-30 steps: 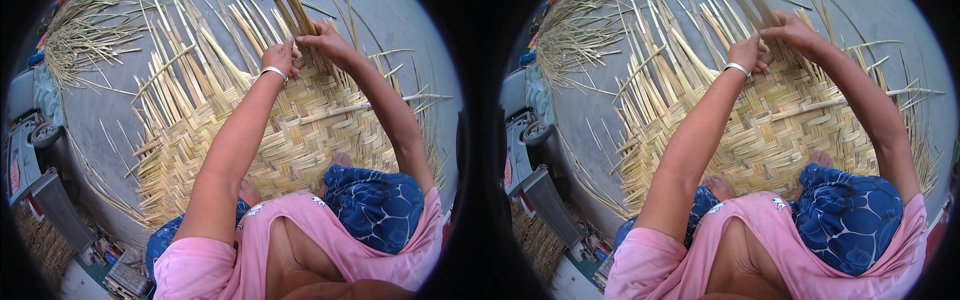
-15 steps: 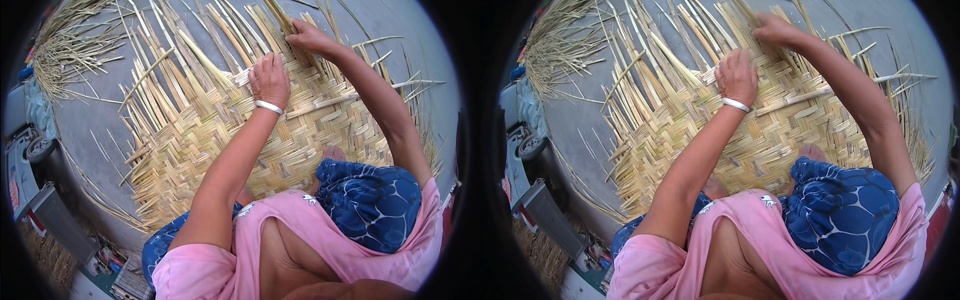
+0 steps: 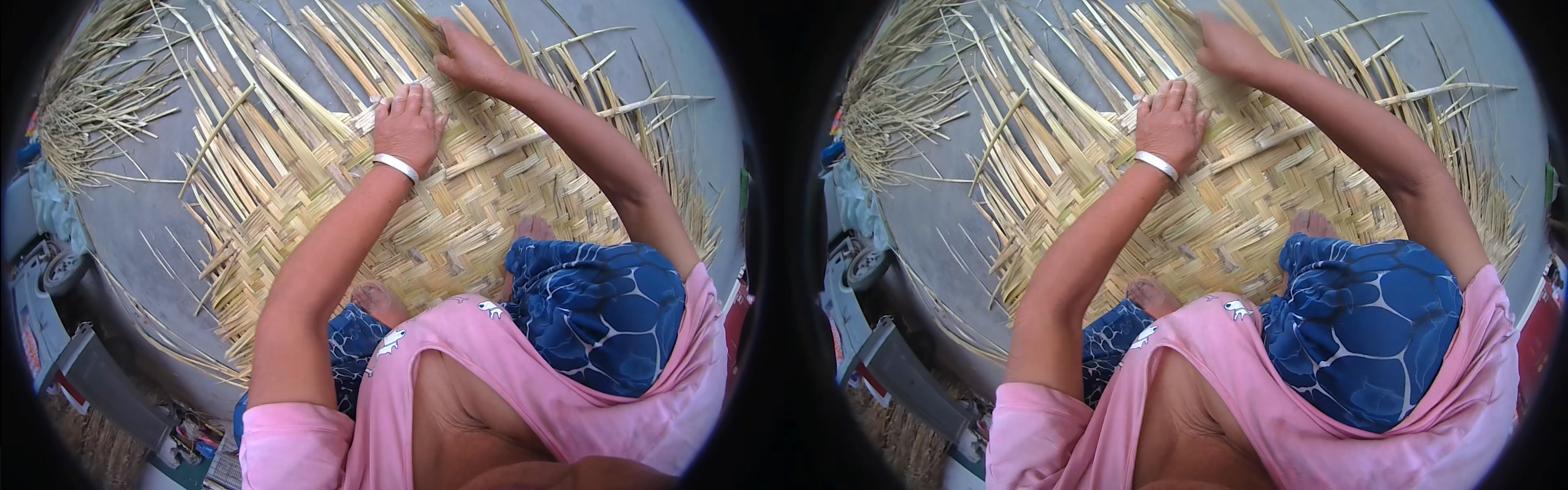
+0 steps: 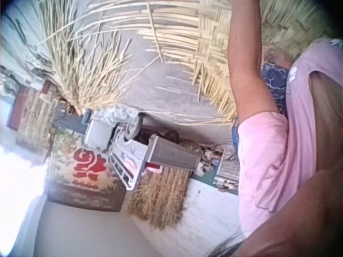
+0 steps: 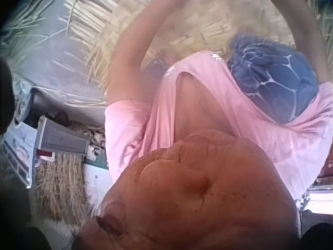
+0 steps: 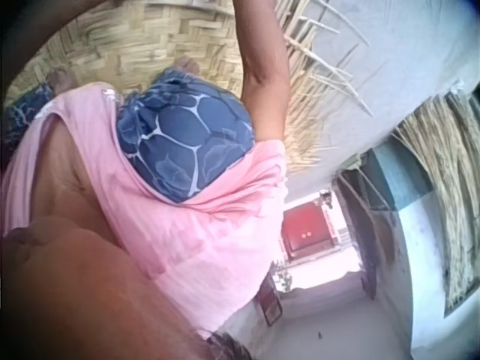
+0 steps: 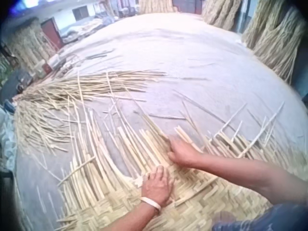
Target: The person weaves a basket by hand using dried palm leaves. They interlace the leaves in a herringbone pattern, occasionally adjusting the strands to maintain tension and alignment.
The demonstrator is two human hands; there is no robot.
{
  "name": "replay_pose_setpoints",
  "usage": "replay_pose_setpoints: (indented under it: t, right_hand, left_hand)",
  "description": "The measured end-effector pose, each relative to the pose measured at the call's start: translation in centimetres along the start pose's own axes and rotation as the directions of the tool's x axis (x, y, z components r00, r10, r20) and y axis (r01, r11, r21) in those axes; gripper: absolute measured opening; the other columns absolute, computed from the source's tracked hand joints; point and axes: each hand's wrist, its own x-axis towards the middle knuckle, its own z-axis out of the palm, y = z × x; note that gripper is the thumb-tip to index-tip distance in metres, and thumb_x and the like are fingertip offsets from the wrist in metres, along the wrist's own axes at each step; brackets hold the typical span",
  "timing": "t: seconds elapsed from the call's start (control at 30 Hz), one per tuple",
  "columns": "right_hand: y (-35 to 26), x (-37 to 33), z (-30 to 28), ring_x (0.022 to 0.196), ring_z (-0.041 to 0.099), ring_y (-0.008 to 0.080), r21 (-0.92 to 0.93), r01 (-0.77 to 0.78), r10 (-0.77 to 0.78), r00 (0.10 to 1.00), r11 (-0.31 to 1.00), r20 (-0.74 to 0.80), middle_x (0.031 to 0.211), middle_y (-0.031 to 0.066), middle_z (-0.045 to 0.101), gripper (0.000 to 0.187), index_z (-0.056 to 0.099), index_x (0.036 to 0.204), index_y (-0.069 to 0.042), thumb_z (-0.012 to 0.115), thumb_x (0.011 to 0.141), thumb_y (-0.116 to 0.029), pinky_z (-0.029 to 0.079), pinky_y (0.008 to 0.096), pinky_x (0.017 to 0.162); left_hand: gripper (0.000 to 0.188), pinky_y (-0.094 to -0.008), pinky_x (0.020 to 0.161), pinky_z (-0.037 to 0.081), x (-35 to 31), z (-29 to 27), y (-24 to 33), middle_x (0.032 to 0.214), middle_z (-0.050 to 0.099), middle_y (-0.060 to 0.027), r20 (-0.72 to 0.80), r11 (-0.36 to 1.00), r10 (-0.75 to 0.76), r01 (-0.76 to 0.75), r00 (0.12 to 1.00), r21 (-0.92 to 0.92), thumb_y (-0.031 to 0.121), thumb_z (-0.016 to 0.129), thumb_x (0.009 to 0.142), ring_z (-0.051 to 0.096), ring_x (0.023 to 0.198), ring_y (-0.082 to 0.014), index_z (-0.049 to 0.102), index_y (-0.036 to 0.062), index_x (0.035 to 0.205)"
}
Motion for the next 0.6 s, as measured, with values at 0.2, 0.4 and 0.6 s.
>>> replay_pose_setpoints:
  t: [0.2, 0.4, 0.6]
  right_hand:
    - [1.0, -5.1, 0.9, 0.127, 0.034, 0.0319, -0.432, 0.184, -0.332, 0.895, 0.883, -0.298, 0.134, 0.0201, 0.038, 0.055, 0.039, 0.131, -0.006, 0.055, 0.079, -0.012, 0.027, 0.0411, 0.106]
    - [0.9, -7.2, 2.6, 0.129, 0.032, 0.0294, -0.486, 0.374, -0.51, 0.841, 0.79, -0.183, 0.134, 0.0156, 0.039, 0.045, 0.047, 0.123, -0.007, 0.053, 0.079, -0.011, 0.026, 0.042, 0.106]
    - [3.4, -12.1, 1.2, 0.126, 0.035, 0.0304, -0.384, 0.39, -0.447, 0.892, 0.837, -0.069, 0.133, 0.0143, 0.04, 0.04, 0.051, 0.117, -0.008, 0.057, 0.078, -0.013, 0.03, 0.0401, 0.104]
  left_hand:
    - [0.03, -0.0356, 0.084, 0.048, 0.2, -8.4, -7.6, 0.105, 0.061, -0.0149, 0.234, 0.903, -0.088, 0.177, 0.968, -0.391, 0.014, 0.06, 0.082, 0.059, 0.094, -0.0302, 0.058, 0.0066, 0.111]
    - [0.037, -0.0234, 0.067, 0.05, -1.5, -8.8, -14.2, 0.095, 0.064, -0.0083, 0.557, 0.401, -0.55, 0.782, 0.622, -0.477, 0.017, 0.064, 0.084, 0.064, 0.081, -0.0134, 0.054, -0.0027, 0.114]
    - [0.036, -0.0221, 0.061, 0.05, -1.5, -7.8, -13.3, 0.089, 0.063, -0.0069, 0.601, 0.185, -0.595, 0.819, 0.533, -0.543, 0.015, 0.064, 0.083, 0.064, 0.077, -0.0133, 0.055, -0.0036, 0.112]
